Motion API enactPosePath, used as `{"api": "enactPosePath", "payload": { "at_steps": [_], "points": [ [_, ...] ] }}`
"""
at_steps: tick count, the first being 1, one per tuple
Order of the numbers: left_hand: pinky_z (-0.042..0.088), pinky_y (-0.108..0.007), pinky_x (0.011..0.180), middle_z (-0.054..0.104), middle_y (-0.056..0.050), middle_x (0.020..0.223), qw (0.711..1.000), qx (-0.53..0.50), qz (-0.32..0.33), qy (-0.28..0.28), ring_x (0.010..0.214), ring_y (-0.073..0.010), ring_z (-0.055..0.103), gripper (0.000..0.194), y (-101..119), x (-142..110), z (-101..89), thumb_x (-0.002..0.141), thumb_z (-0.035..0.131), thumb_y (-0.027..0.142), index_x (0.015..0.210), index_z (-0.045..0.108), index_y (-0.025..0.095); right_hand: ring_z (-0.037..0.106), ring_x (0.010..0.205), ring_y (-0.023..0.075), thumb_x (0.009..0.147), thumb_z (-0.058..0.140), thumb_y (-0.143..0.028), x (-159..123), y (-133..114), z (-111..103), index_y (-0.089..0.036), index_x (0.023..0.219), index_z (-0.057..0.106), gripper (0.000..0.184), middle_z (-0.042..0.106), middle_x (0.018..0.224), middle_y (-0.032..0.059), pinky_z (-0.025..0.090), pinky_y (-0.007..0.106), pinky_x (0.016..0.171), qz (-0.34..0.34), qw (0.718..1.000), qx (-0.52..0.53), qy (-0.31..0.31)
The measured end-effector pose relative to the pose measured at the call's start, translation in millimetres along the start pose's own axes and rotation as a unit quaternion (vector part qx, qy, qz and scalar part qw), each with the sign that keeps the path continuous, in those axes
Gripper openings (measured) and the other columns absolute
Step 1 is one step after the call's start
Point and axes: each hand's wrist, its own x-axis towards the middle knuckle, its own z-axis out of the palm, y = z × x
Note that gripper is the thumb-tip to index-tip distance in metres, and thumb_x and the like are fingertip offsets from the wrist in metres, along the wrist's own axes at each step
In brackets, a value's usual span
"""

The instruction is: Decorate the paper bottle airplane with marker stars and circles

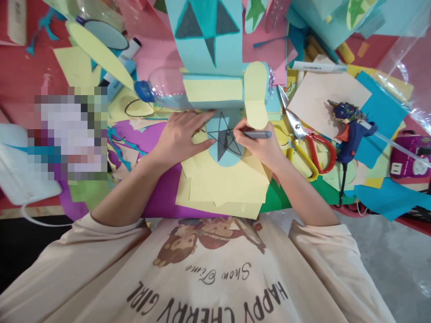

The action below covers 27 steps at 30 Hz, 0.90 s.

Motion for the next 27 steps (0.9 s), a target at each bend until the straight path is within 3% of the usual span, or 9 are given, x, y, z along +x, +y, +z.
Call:
{"api": "enactPosePath", "payload": {
  "at_steps": [8,15,22,27],
  "points": [
    [0.049,-0.045,0.103,0.072,-0.01,0.117,1.0,-0.005,-0.001,-0.003,0.115,-0.0313,0.067,0.059,0.3,0.2,-0.6,0.095,0.062,0.038,0.151,0.054,0.021,0.049,0.062,0.0117,0.078,0.059,-0.019,1.1,-4.7,-1.3,-0.022,0.066,0.06,0.012,0.06,0.064,-0.0029,0.038,0.03,0.062,0.016,0.999,-0.027,-0.034],
    [0.048,-0.045,0.102,0.071,-0.01,0.116,1.0,-0.008,-0.004,-0.003,0.114,-0.0314,0.066,0.059,-0.1,-0.3,0.5,0.095,0.06,0.039,0.151,0.054,0.021,0.048,0.061,0.0119,0.074,0.059,-0.024,1.2,-3.7,-2.4,-0.021,0.064,0.061,0.01,0.059,0.061,-0.0031,0.036,0.031,0.062,0.031,0.998,-0.031,-0.052],
    [0.048,-0.044,0.101,0.072,-0.011,0.118,1.0,-0.005,-0.011,-0.008,0.115,-0.0319,0.067,0.059,0.6,0.1,-1.0,0.095,0.061,0.04,0.151,0.055,0.022,0.053,0.062,0.013,0.078,0.065,-0.03,1.9,0.9,0.7,-0.023,0.07,0.066,0.011,0.063,0.066,-0.0019,0.047,0.033,0.069,0.034,0.998,0.029,0.044],
    [0.048,-0.044,0.102,0.072,-0.01,0.116,1.0,-0.009,-0.005,-0.001,0.114,-0.0308,0.067,0.058,0.4,0.1,-1.0,0.095,0.061,0.04,0.149,0.056,0.023,0.054,0.065,0.0135,0.082,0.07,-0.038,1.8,3.6,1.8,-0.023,0.074,0.068,0.017,0.066,0.069,-0.001,0.05,0.033,0.069,0.039,0.998,0.02,0.044]
  ]
}}
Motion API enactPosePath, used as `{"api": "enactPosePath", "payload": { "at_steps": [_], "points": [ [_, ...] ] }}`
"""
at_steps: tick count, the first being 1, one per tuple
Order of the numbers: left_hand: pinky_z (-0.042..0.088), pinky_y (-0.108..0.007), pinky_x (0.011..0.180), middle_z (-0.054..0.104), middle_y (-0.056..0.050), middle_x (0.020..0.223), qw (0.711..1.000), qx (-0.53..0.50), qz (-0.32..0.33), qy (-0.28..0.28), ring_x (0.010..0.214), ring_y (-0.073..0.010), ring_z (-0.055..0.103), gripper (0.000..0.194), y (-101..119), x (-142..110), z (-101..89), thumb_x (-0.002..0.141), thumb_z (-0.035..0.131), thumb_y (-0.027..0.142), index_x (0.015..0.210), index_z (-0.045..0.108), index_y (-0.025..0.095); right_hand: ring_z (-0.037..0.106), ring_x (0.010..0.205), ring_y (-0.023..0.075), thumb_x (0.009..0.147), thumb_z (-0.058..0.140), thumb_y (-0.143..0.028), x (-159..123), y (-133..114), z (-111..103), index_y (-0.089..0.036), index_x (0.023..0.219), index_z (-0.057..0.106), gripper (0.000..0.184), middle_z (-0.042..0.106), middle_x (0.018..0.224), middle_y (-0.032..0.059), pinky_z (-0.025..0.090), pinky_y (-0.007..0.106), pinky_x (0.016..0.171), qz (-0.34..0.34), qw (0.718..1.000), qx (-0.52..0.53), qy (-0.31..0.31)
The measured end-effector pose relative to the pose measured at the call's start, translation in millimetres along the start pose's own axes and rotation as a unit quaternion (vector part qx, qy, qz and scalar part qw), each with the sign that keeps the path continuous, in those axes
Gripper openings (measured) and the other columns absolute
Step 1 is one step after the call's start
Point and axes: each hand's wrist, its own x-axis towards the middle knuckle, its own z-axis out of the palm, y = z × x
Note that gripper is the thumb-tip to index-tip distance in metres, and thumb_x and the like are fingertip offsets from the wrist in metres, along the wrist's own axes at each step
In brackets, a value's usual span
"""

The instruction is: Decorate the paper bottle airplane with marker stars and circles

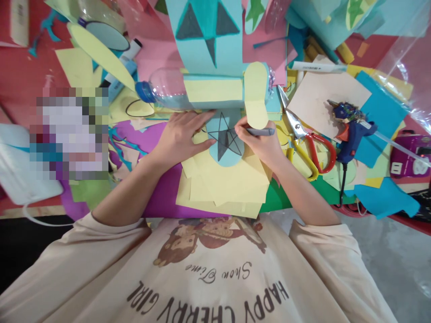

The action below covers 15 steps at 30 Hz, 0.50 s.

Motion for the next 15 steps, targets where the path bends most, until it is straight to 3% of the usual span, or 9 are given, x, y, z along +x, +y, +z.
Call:
{"api": "enactPosePath", "payload": {
  "at_steps": [5,15],
  "points": [
    [0.048,-0.046,0.102,0.071,-0.011,0.116,1.0,-0.004,-0.005,-0.008,0.114,-0.0317,0.066,0.057,0.8,0.4,-0.9,0.095,0.06,0.039,0.149,0.057,0.021,0.054,0.068,0.0139,0.085,0.07,-0.04,-1.2,-1.1,-1.2,-0.023,0.076,0.067,0.019,0.065,0.07,-0.0006,0.048,0.032,0.068,-0.007,1.0,-0.022,-0.01],
    [0.048,-0.045,0.102,0.072,-0.01,0.116,1.0,-0.001,-0.003,-0.005,0.115,-0.0316,0.066,0.06,0.3,0.0,0.0,0.095,0.061,0.039,0.151,0.055,0.021,0.055,0.069,0.0142,0.078,0.062,-0.023,-1.0,-3.9,-3.5,-0.023,0.069,0.063,0.009,0.062,0.067,-0.0022,0.046,0.033,0.072,-0.017,0.999,-0.023,-0.045]
  ]
}}
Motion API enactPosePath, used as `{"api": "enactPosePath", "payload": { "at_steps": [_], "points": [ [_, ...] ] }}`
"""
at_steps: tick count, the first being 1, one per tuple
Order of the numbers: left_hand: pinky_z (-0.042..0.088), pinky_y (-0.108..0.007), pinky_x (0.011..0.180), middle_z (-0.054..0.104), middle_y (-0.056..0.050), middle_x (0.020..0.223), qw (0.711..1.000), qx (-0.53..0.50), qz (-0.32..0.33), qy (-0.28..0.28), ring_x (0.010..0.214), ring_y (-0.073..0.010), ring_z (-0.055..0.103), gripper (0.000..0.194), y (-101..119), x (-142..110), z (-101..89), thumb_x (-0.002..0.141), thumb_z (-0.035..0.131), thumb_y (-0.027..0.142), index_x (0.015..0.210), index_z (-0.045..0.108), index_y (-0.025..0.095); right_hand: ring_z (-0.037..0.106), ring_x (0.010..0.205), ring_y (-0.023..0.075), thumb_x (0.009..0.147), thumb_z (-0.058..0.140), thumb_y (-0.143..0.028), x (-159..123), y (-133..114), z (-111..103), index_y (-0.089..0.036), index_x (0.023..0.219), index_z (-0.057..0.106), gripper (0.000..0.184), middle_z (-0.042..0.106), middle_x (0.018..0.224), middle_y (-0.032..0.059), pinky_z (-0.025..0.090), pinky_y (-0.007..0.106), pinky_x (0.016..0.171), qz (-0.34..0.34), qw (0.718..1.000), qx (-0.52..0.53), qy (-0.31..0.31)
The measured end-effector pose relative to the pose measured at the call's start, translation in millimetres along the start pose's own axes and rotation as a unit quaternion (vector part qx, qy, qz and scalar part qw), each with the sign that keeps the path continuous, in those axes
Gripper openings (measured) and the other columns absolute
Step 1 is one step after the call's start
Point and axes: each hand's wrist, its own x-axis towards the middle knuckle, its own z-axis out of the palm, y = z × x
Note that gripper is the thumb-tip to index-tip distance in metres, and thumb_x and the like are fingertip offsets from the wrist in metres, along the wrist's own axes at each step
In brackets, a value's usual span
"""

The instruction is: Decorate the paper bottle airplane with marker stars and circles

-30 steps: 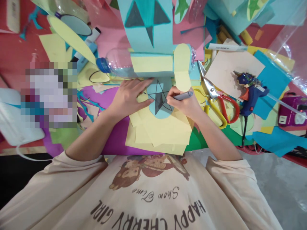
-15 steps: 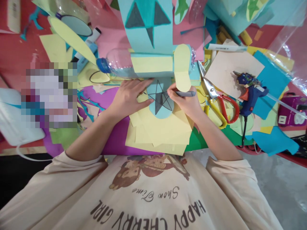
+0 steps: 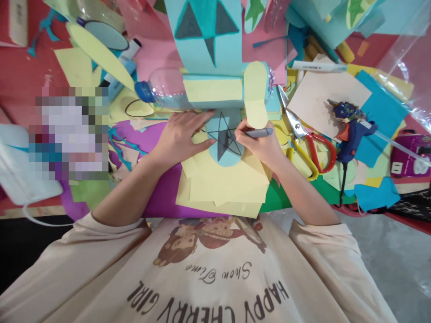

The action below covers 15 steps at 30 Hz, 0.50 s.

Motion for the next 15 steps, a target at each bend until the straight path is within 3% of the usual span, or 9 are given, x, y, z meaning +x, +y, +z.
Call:
{"api": "enactPosePath", "payload": {
  "at_steps": [9,15],
  "points": [
    [0.049,-0.045,0.102,0.072,-0.01,0.116,1.0,-0.001,0.0,0.006,0.115,-0.0315,0.067,0.058,0.0,-0.1,-0.1,0.094,0.061,0.039,0.149,0.057,0.022,0.051,0.064,0.0134,0.076,0.059,-0.021,-0.7,-4.0,-0.9,-0.023,0.063,0.057,0.014,0.061,0.064,-0.0025,0.042,0.032,0.066,-0.002,1.0,-0.023,-0.02],
    [0.049,-0.045,0.101,0.072,-0.01,0.117,1.0,0.0,0.002,0.008,0.115,-0.0316,0.066,0.059,-1.6,-0.7,1.4,0.094,0.06,0.039,0.15,0.056,0.022,0.055,0.064,0.014,0.075,0.062,-0.023,0.4,0.0,-1.4,-0.023,0.064,0.062,0.011,0.062,0.063,-0.0022,0.044,0.033,0.067,0.004,1.0,-0.016,-0.012]
  ]
}}
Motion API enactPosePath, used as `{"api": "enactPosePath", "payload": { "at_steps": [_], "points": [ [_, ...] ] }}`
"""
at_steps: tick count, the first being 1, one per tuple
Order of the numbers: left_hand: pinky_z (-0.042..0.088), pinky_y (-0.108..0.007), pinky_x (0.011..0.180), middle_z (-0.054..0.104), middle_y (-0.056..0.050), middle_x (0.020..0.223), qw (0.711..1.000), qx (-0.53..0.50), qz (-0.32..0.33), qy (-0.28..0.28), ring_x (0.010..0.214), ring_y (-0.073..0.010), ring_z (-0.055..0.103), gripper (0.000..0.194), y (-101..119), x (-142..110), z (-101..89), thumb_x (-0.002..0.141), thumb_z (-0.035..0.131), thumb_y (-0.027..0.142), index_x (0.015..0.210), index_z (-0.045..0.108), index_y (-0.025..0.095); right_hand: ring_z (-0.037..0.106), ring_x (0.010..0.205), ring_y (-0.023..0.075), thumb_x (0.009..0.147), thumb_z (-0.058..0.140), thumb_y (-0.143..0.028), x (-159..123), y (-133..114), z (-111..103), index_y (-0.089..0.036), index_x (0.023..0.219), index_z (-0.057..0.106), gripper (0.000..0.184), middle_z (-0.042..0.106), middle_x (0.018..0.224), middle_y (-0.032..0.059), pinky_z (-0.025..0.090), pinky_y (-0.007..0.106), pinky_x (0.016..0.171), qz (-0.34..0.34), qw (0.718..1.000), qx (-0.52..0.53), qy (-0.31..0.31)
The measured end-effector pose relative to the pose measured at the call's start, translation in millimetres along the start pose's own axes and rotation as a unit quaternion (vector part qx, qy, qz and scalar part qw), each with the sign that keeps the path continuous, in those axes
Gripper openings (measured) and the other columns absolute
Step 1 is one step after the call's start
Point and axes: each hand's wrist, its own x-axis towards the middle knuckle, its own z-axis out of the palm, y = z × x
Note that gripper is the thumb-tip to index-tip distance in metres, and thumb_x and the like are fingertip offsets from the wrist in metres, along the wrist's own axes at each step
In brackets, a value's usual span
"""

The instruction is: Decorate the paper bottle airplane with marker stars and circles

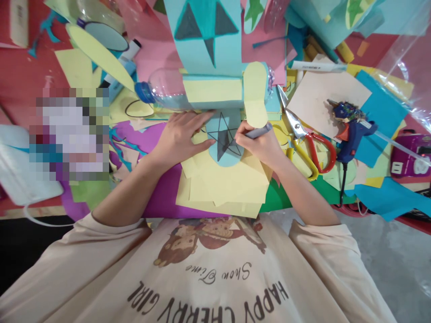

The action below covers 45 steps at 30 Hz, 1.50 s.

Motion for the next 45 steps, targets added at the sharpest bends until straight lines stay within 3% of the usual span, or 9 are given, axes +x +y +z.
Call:
{"api": "enactPosePath", "payload": {
  "at_steps": [5,12,18,27,37,45],
  "points": [
    [0.049,-0.045,0.101,0.072,-0.011,0.116,1.0,0.005,-0.004,-0.007,0.115,-0.0326,0.067,0.059,0.9,0.5,-0.8,0.094,0.061,0.04,0.15,0.056,0.021,0.055,0.063,0.0153,0.078,0.069,-0.034,2.3,2.7,3.5,-0.024,0.067,0.066,0.015,0.065,0.065,0.0,0.051,0.036,0.068,0.008,0.996,0.044,0.083],
    [0.048,-0.044,0.101,0.073,-0.009,0.114,1.0,0.001,-0.006,0.003,0.114,-0.0308,0.066,0.058,1.4,0.7,-0.3,0.093,0.061,0.039,0.149,0.057,0.023,0.055,0.065,0.0152,0.082,0.073,-0.052,2.1,0.4,4.0,-0.024,0.072,0.067,0.03,0.065,0.068,0.0002,0.05,0.035,0.069,0.012,0.997,0.019,0.068],
    [0.049,-0.046,0.102,0.072,-0.011,0.116,1.0,-0.002,-0.002,-0.007,0.113,-0.0318,0.067,0.058,2.1,0.9,-1.3,0.094,0.06,0.039,0.149,0.057,0.02,0.055,0.066,0.0147,0.085,0.068,-0.039,1.3,0.5,2.6,-0.023,0.073,0.067,0.019,0.064,0.066,-0.0006,0.047,0.033,0.067,-0.008,0.999,0.002,0.053],
    [0.049,-0.044,0.1,0.072,-0.009,0.114,1.0,0.002,-0.002,0.007,0.113,-0.0305,0.067,0.058,1.3,0.1,0.4,0.093,0.062,0.038,0.149,0.057,0.023,0.056,0.067,0.0153,0.076,0.06,-0.023,0.1,-0.7,1.4,-0.024,0.066,0.061,0.01,0.063,0.065,-0.0018,0.046,0.034,0.07,-0.002,1.0,0.005,0.023],
    [0.048,-0.042,0.101,0.072,-0.009,0.115,1.0,0.01,0.001,-0.003,0.113,-0.0302,0.067,0.058,0.1,0.1,0.0,0.095,0.061,0.039,0.151,0.055,0.021,0.052,0.065,0.0133,0.076,0.059,-0.022,-0.3,-1.1,-1.4,-0.022,0.062,0.056,0.014,0.061,0.064,-0.0025,0.043,0.033,0.07,-0.009,1.0,-0.018,-0.003],
    [0.048,-0.042,0.1,0.073,-0.009,0.116,1.0,0.015,0.002,0.002,0.114,-0.0306,0.068,0.059,-0.6,0.5,1.2,0.095,0.063,0.039,0.151,0.055,0.022,0.053,0.066,0.015,0.08,0.064,-0.032,3.3,3.2,2.5,-0.023,0.071,0.062,0.013,0.057,0.065,-0.0015,0.048,0.034,0.07,0.005,0.999,0.029,0.036]
  ]
}}
